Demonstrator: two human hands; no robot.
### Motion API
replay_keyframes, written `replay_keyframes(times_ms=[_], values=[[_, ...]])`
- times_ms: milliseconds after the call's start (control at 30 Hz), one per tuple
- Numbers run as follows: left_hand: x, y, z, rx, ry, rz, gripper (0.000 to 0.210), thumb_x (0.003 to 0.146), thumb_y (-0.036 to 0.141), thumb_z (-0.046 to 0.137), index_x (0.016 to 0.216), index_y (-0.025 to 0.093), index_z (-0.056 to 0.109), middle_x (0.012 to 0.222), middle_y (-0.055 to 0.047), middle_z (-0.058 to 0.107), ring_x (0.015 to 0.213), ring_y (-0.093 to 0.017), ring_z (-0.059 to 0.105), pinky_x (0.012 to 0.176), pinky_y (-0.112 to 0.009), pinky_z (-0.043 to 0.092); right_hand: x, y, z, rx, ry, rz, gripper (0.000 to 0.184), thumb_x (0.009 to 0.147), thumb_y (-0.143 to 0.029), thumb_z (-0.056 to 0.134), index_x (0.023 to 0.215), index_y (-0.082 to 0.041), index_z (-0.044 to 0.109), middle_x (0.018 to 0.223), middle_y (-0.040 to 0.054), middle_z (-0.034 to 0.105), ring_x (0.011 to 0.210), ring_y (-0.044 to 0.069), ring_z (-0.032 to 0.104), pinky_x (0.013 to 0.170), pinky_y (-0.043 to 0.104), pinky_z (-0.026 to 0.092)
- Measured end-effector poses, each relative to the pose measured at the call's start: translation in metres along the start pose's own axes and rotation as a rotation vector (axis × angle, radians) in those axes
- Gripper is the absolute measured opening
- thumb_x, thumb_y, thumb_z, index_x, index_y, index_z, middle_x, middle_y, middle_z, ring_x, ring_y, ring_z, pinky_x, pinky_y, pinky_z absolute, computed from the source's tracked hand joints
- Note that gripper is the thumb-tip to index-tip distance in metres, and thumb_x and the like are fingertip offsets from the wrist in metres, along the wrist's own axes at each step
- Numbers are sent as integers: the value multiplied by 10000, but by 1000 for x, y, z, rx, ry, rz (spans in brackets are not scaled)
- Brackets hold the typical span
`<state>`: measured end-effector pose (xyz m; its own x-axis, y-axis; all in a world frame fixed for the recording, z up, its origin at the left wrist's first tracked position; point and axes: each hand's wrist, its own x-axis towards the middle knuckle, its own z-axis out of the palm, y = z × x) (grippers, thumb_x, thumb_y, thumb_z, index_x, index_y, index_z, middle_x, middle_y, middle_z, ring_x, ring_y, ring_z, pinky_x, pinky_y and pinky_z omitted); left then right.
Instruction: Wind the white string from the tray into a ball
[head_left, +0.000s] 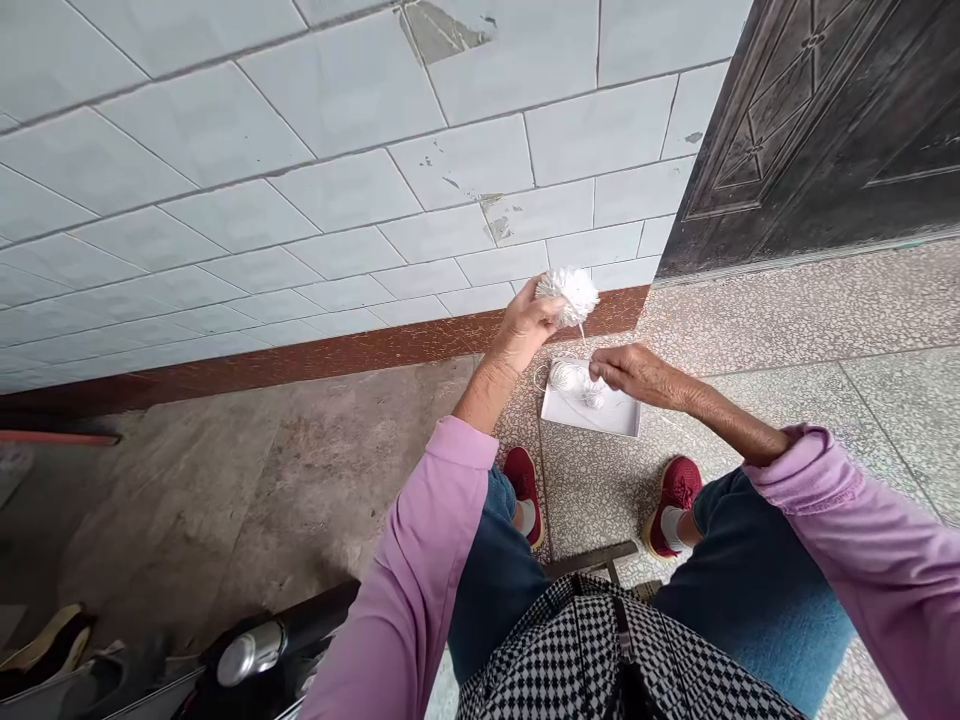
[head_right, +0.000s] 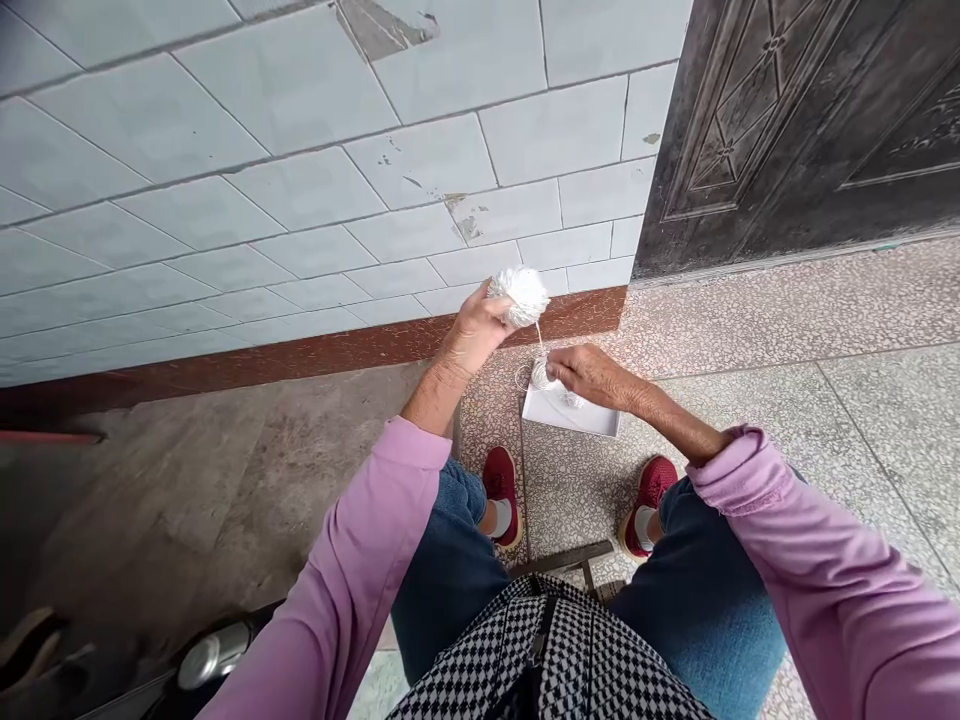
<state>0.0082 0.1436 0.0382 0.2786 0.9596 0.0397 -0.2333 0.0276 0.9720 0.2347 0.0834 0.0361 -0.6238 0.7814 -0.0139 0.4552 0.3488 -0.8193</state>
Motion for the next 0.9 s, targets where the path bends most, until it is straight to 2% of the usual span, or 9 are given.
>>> replay_keyframes(times_ms=[100,200,300,400,533,633,700,833,900], values=[[4,-9,-9,358,79,22,738,590,423,958,1256,237,702,1234,-94,725,1166,-314,674,1033,-483,572,-7,-14,-3,136,-109,-87,378,1116,-437,549,865,-182,671,697,-9,572,651,138,489,658,286,374],[1,-12,-7,592,-73,17,723,554,353,983,1229,223,758,1272,-115,731,1158,-321,673,1033,-495,565,-13,-16,-22,294,-1,-117,451,1090,-608,616,927,-193,689,683,-38,514,608,118,412,590,276,322],[-6,-8,3,479,-390,-112,640,665,394,924,1257,207,771,1226,-118,758,1084,-294,708,976,-466,584,-17,-4,-46,355,250,-75,471,1051,-667,676,898,-222,666,651,-47,448,586,119,354,558,291,273],[-11,-2,15,237,-529,-211,631,697,478,865,1257,203,771,1181,-126,762,1053,-299,729,922,-455,606,-16,13,-59,366,369,-9,521,1019,-697,705,794,-239,597,618,-48,403,575,124,321,546,302,262],[-11,4,25,11,-434,-172,758,661,556,847,1326,222,706,1247,-157,738,1196,-369,714,913,-468,635,-9,33,-51,356,269,29,559,1017,-730,668,775,-234,584,605,-45,430,560,119,341,538,292,291],[-3,3,24,-69,-232,-86,840,683,655,810,1390,227,654,1305,-166,721,1327,-385,656,982,-482,629,-5,37,-37,299,122,26,554,1030,-709,645,788,-211,619,620,-32,500,556,112,397,540,277,323],[4,-1,18,-58,-87,-37,795,720,685,779,1360,229,657,1317,-164,714,1333,-360,646,1011,-473,612,-5,33,-29,278,22,25,523,1049,-665,630,833,-190,669,630,-29,530,558,110,427,542,268,338],[14,-15,7,271,66,-26,716,648,518,903,1270,243,683,1288,-133,724,1205,-320,674,991,-453,586,-11,15,-26,325,-177,-36,426,1072,-554,646,899,-170,709,659,-41,549,581,98,438,565,254,346],[14,-20,6,500,23,-39,728,577,410,948,1239,221,711,1248,-123,736,1131,-313,681,967,-454,576,-14,9,-33,369,-121,-69,412,1071,-555,661,922,-175,716,677,-45,545,586,94,419,567,257,325]])
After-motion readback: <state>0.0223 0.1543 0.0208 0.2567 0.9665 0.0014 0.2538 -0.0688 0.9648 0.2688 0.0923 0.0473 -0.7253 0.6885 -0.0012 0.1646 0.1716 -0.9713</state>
